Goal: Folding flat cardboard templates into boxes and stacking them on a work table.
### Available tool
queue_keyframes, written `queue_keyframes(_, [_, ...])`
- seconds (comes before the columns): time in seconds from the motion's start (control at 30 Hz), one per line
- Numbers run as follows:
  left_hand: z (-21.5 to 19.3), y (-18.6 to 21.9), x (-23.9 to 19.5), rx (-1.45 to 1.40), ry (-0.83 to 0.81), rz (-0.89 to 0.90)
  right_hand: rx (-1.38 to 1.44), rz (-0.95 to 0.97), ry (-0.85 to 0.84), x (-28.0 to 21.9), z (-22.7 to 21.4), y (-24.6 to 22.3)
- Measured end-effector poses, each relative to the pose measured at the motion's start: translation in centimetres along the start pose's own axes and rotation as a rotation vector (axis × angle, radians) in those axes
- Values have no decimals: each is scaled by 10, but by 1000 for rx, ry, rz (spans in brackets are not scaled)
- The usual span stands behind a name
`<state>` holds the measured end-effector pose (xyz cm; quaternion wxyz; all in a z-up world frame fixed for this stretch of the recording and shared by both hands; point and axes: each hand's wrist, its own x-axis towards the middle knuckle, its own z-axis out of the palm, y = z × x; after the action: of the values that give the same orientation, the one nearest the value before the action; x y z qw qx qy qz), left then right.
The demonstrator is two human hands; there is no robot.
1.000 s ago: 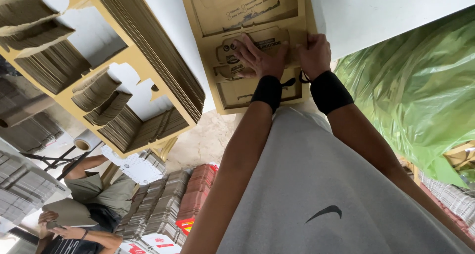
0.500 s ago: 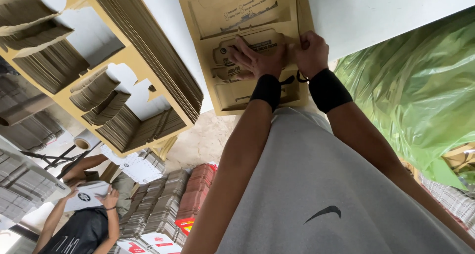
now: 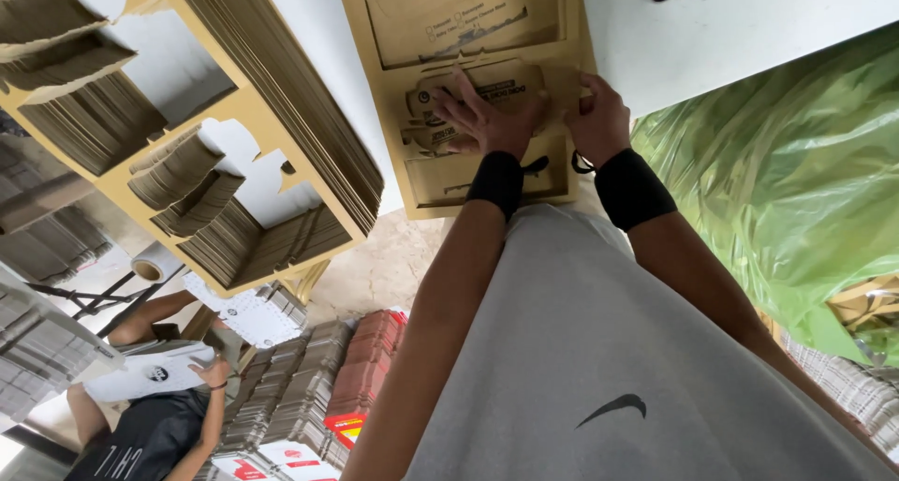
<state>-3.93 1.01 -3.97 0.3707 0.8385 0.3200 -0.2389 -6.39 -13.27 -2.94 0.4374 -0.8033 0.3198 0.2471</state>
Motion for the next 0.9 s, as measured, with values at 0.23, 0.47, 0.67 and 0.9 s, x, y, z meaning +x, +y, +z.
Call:
queue_keyframes(0.23, [-26,21,-5,95,-197,-78,-2,-53,-101,7,-11,3])
queue_keyframes(0.47, [-26,30,-5,145,-210,-121,-29,4,-60,20,-1,18])
queue_keyframes(0.67, [-33,43,-9,221,-263,-175,-48,-8,-9,18,4,19])
queue_keyframes(0.9, [-22,34,-7,185,-175,-130,-82,-9,106,22,17,24])
